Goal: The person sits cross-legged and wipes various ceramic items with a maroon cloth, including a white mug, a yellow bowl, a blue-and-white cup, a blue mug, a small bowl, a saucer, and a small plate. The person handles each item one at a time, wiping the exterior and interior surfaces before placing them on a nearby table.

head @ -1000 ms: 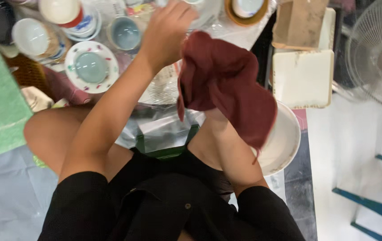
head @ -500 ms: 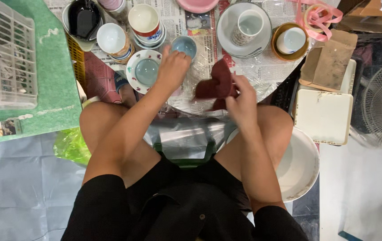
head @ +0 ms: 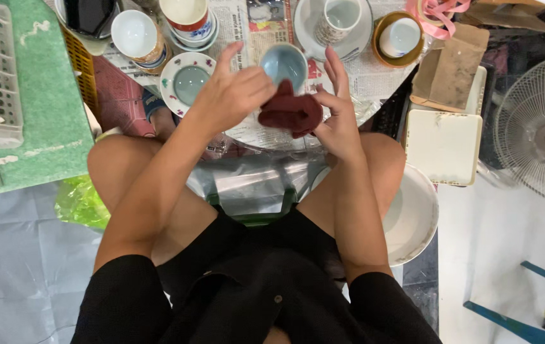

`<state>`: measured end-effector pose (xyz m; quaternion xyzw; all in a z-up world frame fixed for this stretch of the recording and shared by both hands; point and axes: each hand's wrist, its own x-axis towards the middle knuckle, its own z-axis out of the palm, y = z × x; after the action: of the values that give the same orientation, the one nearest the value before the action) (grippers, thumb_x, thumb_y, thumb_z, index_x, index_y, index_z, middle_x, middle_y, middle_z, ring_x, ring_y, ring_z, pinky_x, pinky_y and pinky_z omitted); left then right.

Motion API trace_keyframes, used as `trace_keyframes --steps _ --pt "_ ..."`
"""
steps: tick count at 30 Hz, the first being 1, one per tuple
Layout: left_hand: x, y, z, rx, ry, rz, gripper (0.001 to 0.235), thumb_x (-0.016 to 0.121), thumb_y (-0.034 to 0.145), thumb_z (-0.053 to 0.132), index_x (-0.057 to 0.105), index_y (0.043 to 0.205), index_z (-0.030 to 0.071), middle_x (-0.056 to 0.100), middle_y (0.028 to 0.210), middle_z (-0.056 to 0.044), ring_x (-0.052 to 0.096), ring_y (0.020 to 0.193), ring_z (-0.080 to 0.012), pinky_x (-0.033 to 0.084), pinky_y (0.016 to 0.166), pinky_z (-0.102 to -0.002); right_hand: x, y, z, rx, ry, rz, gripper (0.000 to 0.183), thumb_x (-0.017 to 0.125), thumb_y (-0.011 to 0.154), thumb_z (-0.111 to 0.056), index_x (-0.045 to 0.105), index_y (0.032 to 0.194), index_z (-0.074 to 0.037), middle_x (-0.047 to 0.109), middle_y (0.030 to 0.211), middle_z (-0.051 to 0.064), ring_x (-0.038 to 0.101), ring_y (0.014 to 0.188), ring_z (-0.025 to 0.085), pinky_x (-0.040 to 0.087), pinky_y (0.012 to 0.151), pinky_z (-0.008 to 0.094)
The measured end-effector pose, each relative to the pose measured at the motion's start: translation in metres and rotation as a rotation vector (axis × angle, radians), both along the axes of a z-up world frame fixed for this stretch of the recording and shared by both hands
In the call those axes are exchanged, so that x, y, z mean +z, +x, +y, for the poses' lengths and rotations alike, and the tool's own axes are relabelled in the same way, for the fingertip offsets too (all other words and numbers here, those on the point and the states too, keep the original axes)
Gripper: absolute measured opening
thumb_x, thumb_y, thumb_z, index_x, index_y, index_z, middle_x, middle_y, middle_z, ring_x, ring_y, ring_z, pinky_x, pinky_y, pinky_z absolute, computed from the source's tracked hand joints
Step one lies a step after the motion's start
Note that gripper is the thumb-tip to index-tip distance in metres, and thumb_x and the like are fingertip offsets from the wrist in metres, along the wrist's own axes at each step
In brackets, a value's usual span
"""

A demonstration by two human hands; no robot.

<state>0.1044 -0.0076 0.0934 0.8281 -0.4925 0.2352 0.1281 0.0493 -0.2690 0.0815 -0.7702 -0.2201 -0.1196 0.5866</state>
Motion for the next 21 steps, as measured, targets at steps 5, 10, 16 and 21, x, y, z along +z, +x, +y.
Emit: trace_keyframes --steps 5,10,16,21 --pt "0.027 -0.026 -0.003 -0.149 -0.056 -0.209 0.007 0.071 0.100 0.014 0.076 0.104 0.013 0.069 0.109 0.004 0.065 0.115 -0.0121 0.038 0.116 -0.051 0.001 0.000 -0.007 0.163 0.288 0.154 0.010 0.084 0.085 -0.001 0.077 0.093 -0.002 0.035 0.166 0.013 0.051 0.146 0.028 0.048 0.118 0.041" --pt "0.035 -0.035 -0.009 -0.164 -0.245 -0.119 0.016 0.080 0.093 0.015 0.077 0.108 0.017 0.066 0.120 -0.001 0.063 0.120 -0.0185 0.038 0.117 -0.049 0.010 -0.016 -0.007 0.110 0.299 0.154 0.010 0.078 0.091 -0.001 0.078 0.101 0.001 0.054 0.150 0.015 0.067 0.127 0.026 0.059 0.105 0.038" --pt "0.047 -0.049 -0.046 -0.289 -0.647 0.543 0.089 0.095 0.081 0.028 0.040 0.148 0.007 0.050 0.149 -0.017 0.054 0.137 -0.0394 0.041 0.119 -0.045 0.038 -0.046 -0.004 0.161 0.397 0.290 0.034 0.068 0.101 -0.010 0.057 0.131 -0.001 0.058 0.140 0.014 0.064 0.120 0.024 0.055 0.105 0.037" --pt "0.048 -0.076 -0.113 -0.365 -0.545 0.856 0.077 0.089 0.087 0.022 0.044 0.148 0.007 0.061 0.143 -0.015 0.066 0.132 -0.0305 0.053 0.113 -0.037 0.034 -0.126 -0.058 -0.085 0.607 0.441 0.054 0.060 0.110 -0.018 0.040 0.157 -0.002 0.061 0.131 0.013 0.062 0.114 0.021 0.052 0.105 0.035"
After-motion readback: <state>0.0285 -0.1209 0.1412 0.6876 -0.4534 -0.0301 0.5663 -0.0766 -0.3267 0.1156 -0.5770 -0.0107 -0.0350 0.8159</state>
